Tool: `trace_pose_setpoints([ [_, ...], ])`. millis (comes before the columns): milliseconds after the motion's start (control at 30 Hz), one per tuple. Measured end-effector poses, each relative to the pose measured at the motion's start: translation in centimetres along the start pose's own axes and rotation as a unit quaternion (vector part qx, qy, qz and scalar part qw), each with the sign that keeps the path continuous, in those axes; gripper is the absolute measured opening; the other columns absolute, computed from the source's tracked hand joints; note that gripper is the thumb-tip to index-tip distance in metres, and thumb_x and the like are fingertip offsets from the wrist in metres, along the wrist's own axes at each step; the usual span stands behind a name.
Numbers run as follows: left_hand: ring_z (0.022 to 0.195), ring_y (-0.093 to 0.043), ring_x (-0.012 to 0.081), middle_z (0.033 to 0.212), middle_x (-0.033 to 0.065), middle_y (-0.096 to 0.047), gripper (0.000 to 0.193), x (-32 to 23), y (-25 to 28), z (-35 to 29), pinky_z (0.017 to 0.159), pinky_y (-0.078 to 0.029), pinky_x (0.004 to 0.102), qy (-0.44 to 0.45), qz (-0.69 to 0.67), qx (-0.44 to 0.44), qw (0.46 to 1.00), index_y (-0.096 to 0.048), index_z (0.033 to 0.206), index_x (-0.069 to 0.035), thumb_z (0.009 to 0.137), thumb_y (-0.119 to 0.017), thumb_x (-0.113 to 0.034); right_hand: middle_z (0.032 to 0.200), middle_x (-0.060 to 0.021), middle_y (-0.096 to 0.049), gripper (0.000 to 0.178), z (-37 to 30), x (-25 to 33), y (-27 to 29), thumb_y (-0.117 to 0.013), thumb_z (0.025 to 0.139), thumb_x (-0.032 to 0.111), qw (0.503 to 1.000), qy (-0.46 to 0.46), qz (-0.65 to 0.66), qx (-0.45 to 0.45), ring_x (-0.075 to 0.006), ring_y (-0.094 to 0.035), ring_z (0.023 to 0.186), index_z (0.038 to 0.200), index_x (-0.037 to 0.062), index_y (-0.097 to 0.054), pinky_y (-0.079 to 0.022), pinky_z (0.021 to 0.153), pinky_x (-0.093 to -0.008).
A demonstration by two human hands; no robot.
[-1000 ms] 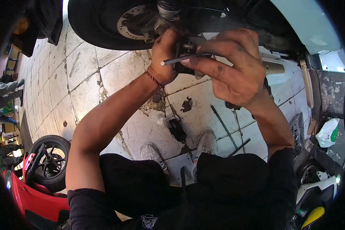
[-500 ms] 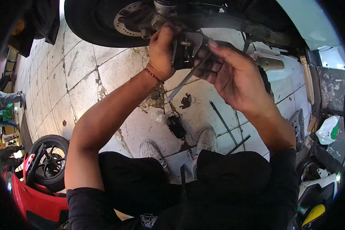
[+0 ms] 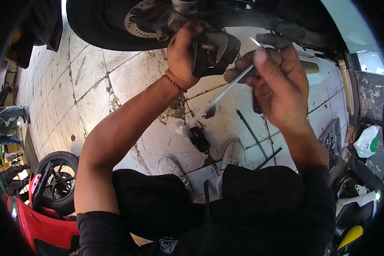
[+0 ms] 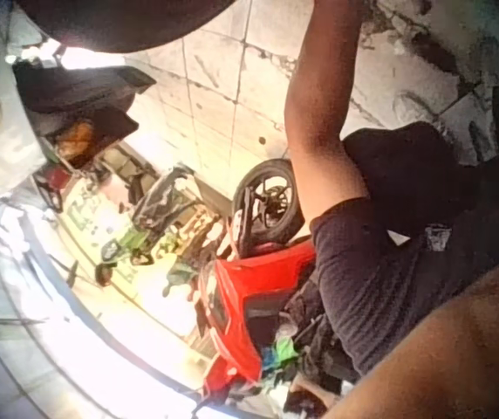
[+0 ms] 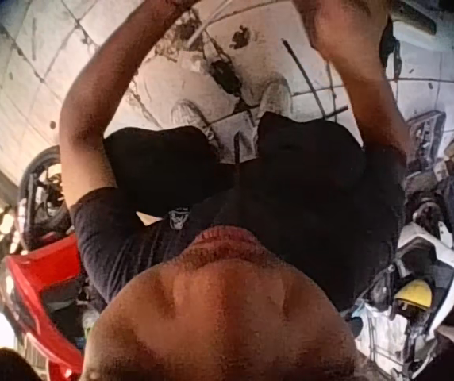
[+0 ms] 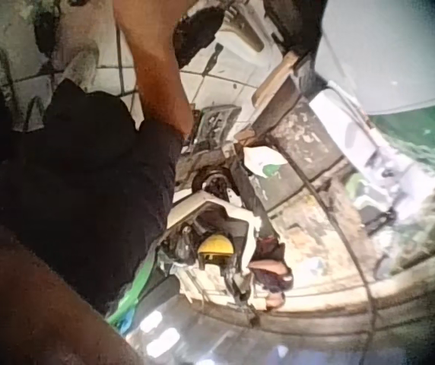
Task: The recorder is repairing the rear disc brake assembly of a motorcycle, including removing and inspecting brake pads.
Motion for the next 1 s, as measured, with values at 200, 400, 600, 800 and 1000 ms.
trace_pose_setpoints([
  [200, 0.11, -0.064, 0.0291, 0.122, 0.0192, -0.063, 0.06, 0.0, 0.0, 0.2, 0.096, -0.053, 0.0419, 0.032, -0.004, 0.051, 0.998, -0.05, 0.131, -0.002, 0.092, -0.045, -0.047, 0.095, -0.0098, -0.069, 0.026, -0.1, -0.3, 3.3, -0.065, 0.095, 0.009, 0.947, 0.147, -0.286, -0.012, -0.0132, -0.066, 0.088, 0.116, -0.0027, -0.056, -0.053, 0.077, -0.0251],
  [400, 0.099, -0.066, 0.0232, 0.111, 0.0121, -0.063, 0.038, -0.1, -0.2, 0.1, 0.087, -0.056, 0.0378, 0.077, -0.101, 0.062, 0.99, -0.055, 0.115, -0.003, 0.101, -0.044, -0.037, 0.09, -0.0115, -0.065, 0.017, 1.0, 0.2, 3.2, -0.069, 0.091, 0.005, 0.848, 0.214, -0.484, 0.027, -0.0161, -0.065, 0.084, 0.103, -0.0064, -0.068, -0.053, 0.073, -0.0274],
  [600, 0.094, -0.067, 0.0212, 0.1, 0.011, -0.066, 0.032, -1.2, -1.6, -0.5, 0.085, -0.056, 0.0362, 0.09, -0.086, 0.066, 0.99, -0.057, 0.111, -0.004, 0.097, -0.046, -0.03, 0.084, -0.0126, -0.065, 0.017, 1.7, 0.8, 3.1, -0.075, 0.083, 0.002, 0.753, 0.375, -0.538, 0.059, -0.0198, -0.061, 0.073, 0.097, -0.0054, -0.071, -0.049, 0.063, -0.0291],
  [800, 0.096, -0.066, 0.0215, 0.102, 0.0108, -0.065, 0.03, -0.8, -0.9, -0.2, 0.087, -0.055, 0.0358, 0.068, -0.088, 0.019, 0.994, -0.057, 0.111, -0.004, 0.098, -0.044, -0.028, 0.079, -0.0109, -0.064, 0.017, 1.4, 1.2, 2.8, -0.076, 0.083, 0.006, 0.711, 0.405, -0.565, 0.105, -0.0176, -0.059, 0.069, 0.096, -0.0041, -0.072, -0.046, 0.059, -0.0297],
  [1000, 0.099, -0.064, 0.0202, 0.106, 0.0093, -0.064, 0.033, -0.1, -0.4, 0.2, 0.09, -0.054, 0.0357, 0.029, -0.093, 0.028, 0.995, -0.057, 0.111, -0.004, 0.1, -0.043, -0.032, 0.08, -0.0055, -0.067, 0.018, 0.7, -0.8, 2.5, -0.07, 0.092, 0.018, 0.948, 0.012, -0.315, -0.042, -0.0141, -0.062, 0.063, 0.094, -0.0003, -0.071, -0.051, 0.056, -0.0278],
])
Point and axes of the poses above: each hand's wrist, its own z-axis towards the middle knuckle, its own y-axis out of the back of the hand, x = y × z, the point moved 2 cm from there along z, towards the middle knuckle
